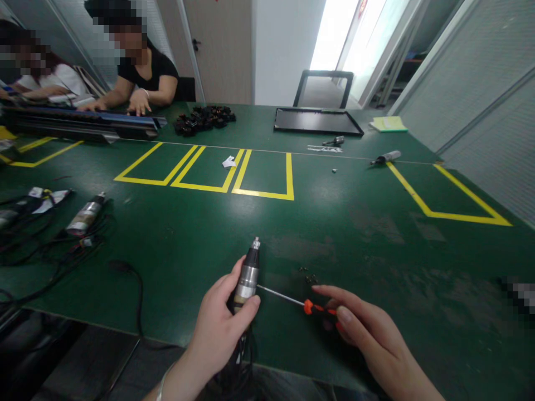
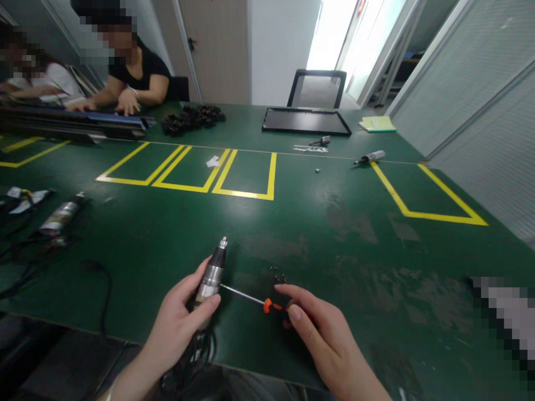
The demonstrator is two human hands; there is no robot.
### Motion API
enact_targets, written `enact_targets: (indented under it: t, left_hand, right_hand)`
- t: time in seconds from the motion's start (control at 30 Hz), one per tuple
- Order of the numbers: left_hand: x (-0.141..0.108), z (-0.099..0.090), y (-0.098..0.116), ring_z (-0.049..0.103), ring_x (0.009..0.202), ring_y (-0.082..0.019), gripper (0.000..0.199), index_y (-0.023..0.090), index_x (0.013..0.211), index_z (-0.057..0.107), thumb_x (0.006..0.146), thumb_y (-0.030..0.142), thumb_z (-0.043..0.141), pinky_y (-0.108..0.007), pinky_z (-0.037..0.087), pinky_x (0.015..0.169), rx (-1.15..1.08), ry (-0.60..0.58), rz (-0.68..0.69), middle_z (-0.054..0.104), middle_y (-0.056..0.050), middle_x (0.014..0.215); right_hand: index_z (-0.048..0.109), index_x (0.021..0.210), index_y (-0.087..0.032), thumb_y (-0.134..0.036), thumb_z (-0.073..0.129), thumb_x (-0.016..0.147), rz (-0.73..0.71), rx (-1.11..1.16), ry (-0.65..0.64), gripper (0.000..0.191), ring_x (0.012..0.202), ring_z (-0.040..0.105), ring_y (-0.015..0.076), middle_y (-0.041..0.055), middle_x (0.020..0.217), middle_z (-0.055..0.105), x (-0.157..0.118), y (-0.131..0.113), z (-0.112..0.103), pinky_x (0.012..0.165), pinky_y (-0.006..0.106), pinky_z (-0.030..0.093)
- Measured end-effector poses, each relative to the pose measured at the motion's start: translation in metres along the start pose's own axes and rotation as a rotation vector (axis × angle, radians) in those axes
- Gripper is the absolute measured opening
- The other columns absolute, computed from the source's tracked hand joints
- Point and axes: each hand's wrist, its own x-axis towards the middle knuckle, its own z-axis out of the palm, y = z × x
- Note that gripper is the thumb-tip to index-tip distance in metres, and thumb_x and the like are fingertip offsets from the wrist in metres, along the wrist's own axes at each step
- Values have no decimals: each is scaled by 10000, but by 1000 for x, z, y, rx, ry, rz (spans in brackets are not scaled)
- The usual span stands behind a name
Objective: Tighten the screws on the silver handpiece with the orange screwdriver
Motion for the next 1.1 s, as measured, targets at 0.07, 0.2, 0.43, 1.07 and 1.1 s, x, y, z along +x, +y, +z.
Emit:
enact_targets:
  t: [0.07, 0.2, 0.43, 1.07, 1.1]
  left_hand:
    - [0, 0, 0, 636, 1092, -290, 636, 169, 1451, 571, 849, 356, 659, -375, 446, 931, -6, -2, 0, 714, -98, 1192]
    - [1, 0, 0, 638, 1077, -288, 634, 172, 1448, 574, 847, 357, 660, -370, 451, 916, -5, 0, -3, 714, -96, 1184]
    - [1, 0, 0, 642, 985, -259, 621, 189, 1443, 583, 851, 357, 660, -352, 459, 880, -2, 4, 1, 716, -70, 1106]
    - [1, 0, 0, 653, 1037, -282, 615, 199, 1443, 584, 853, 358, 661, -359, 479, 861, 15, 10, 11, 727, -81, 1121]
    - [1, 0, 0, 656, 1023, -278, 614, 198, 1440, 587, 851, 354, 661, -361, 479, 870, 14, 14, 12, 729, -80, 1120]
  right_hand:
    - [732, 1220, -288, -389, 477, 1031, 17, -15, -6, 333, 659, 747, 146, 14, 854, 803, -1, 0, 0, 656, 238, 621]
    - [743, 1183, -297, -344, 609, 960, -62, -83, 66, 264, 854, 786, 183, 41, 1040, 820, 1, 3, 3, 713, 236, 634]
    - [727, 1162, -336, -223, 746, 841, -180, -105, 120, 341, 927, 761, 182, 21, 1072, 775, 2, 7, 5, 836, 260, 623]
    - [681, 1298, -256, -340, 578, 957, -17, -86, 38, 366, 664, 723, 147, 21, 853, 756, 2, -1, 3, 576, 215, 576]
    - [683, 1289, -266, -320, 610, 936, -33, -95, 62, 365, 689, 732, 147, 22, 885, 760, 2, 0, 3, 593, 209, 585]
